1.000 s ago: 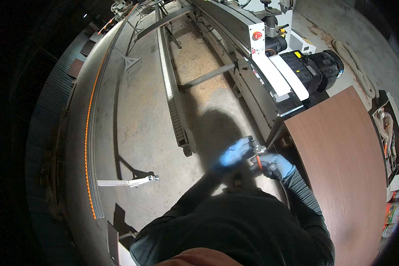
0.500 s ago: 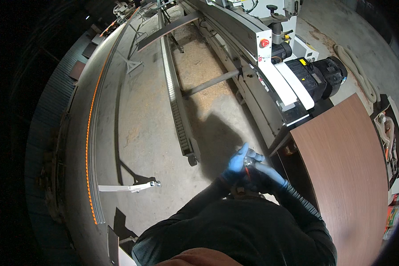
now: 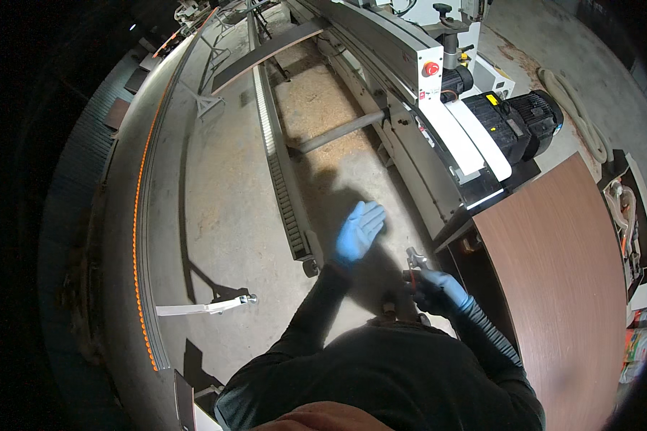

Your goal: The person picks up and places several flat panels of different colors on a workbench, then moves to a cabinet and uses a handheld air nozzle to blow dust from its surface and interior. The person continues to handle panels and use the air nozzle on a machine.

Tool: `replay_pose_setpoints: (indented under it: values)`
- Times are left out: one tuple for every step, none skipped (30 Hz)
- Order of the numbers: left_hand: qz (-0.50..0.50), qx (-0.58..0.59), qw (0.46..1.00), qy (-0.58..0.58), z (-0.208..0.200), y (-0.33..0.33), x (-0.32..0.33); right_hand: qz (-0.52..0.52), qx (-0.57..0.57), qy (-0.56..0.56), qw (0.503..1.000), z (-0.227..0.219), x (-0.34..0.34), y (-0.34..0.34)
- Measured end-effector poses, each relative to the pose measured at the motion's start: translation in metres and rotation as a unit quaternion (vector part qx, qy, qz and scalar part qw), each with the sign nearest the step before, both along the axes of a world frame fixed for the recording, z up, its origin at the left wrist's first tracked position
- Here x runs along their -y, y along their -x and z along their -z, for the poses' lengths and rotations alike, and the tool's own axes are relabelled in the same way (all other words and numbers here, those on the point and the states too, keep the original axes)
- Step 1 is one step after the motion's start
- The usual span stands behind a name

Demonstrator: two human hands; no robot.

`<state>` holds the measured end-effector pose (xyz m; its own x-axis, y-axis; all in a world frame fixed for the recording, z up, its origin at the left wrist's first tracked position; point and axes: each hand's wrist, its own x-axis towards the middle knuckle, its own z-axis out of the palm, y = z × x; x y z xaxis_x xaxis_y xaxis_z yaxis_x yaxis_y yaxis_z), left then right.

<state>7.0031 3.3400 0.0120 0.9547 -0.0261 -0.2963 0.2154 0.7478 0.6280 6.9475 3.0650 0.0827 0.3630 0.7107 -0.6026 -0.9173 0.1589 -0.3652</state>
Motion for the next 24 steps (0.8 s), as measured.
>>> replay_pose_setpoints:
  values:
    - [-0.01,-0.002,1.0,-0.003,0.0,-0.008,-0.008,0.004,-0.011,0.008,1.0,0.001,0.0,0.0]
    - [-0.015,-0.004,1.0,-0.008,0.001,-0.017,-0.016,0.008,-0.026,0.019,0.999,0.002,-0.001,-0.001]
    - [-0.02,0.007,1.0,-0.008,0.002,-0.024,-0.023,0.007,-0.009,0.0,1.0,0.002,-0.001,-0.001]
    - [-0.023,-0.007,1.0,-0.013,0.003,-0.034,-0.031,0.013,-0.006,0.007,1.0,0.002,-0.002,-0.001]
    - [-0.027,-0.007,1.0,-0.014,0.005,-0.042,-0.038,0.019,-0.011,0.0,1.0,0.001,-0.002,-0.001]
    - [-0.035,-0.003,0.999,-0.018,0.006,-0.05,-0.044,0.024,-0.024,-0.007,0.999,0.0,-0.004,-0.001]
    - [-0.044,-0.017,0.999,-0.023,0.007,-0.057,-0.05,0.025,-0.016,-0.003,1.0,-0.001,-0.004,-0.002]
    - [-0.048,-0.022,0.998,-0.033,0.007,-0.064,-0.055,0.029,-0.018,-0.013,0.999,-0.001,-0.005,-0.003]
    - [-0.055,-0.014,0.998,-0.032,0.007,-0.07,-0.06,0.033,-0.025,-0.037,0.998,-0.001,-0.005,-0.005]
    - [-0.058,-0.013,0.998,-0.03,0.007,-0.076,-0.064,0.035,-0.014,-0.002,0.999,-0.001,-0.005,-0.007]
    - [-0.064,-0.02,0.997,-0.031,0.007,-0.08,-0.068,0.036,-0.008,0.019,0.999,0.001,-0.005,-0.01]
    - [-0.077,-0.02,0.996,-0.035,0.006,-0.082,-0.07,0.032,-0.005,0.027,0.999,0.003,-0.005,-0.013]
    - [-0.076,-0.024,0.996,-0.032,0.006,-0.083,-0.073,0.038,-0.014,0.029,0.999,0.006,-0.005,-0.017]
    - [-0.076,-0.022,0.996,-0.029,0.007,-0.082,-0.075,0.039,-0.025,0.016,0.999,0.01,-0.004,-0.022]
    - [-0.075,-0.006,0.997,-0.028,0.007,-0.08,-0.077,0.038,-0.035,0.004,0.999,0.014,-0.005,-0.029]
    - [-0.077,-0.004,0.997,-0.015,0.008,-0.076,-0.08,0.054,-0.041,0.051,0.996,0.017,-0.006,-0.035]
    - [-0.072,-0.003,0.997,-0.011,0.009,-0.071,-0.083,0.045,-0.031,0.038,0.998,0.02,-0.009,-0.043]
    - [-0.068,0.008,0.998,-0.007,0.01,-0.066,-0.087,0.04,-0.015,0.014,0.999,0.022,-0.012,-0.05]
    - [-0.062,0.003,0.998,-0.003,0.011,-0.061,-0.092,0.031,-0.017,0.009,0.999,0.023,-0.017,-0.059]
    - [-0.063,0.016,0.998,-0.01,0.011,-0.054,-0.098,0.021,-0.005,-0.001,1.0,0.023,-0.024,-0.068]
    - [-0.07,0.036,0.997,-0.011,0.009,-0.047,-0.106,0.025,-0.022,0.001,0.999,0.022,-0.031,-0.076]
    - [-0.076,0.048,0.996,-0.014,0.006,-0.04,-0.114,0.023,-0.005,-0.053,0.998,0.019,-0.039,-0.085]
    - [-0.094,0.036,0.995,-0.023,0.003,-0.033,-0.124,0.024,0.012,-0.108,0.994,0.016,-0.05,-0.093]
    - [-0.106,0.055,0.992,-0.046,-0.002,-0.026,-0.133,0.01,0.052,-0.102,0.993,0.01,-0.057,-0.103]
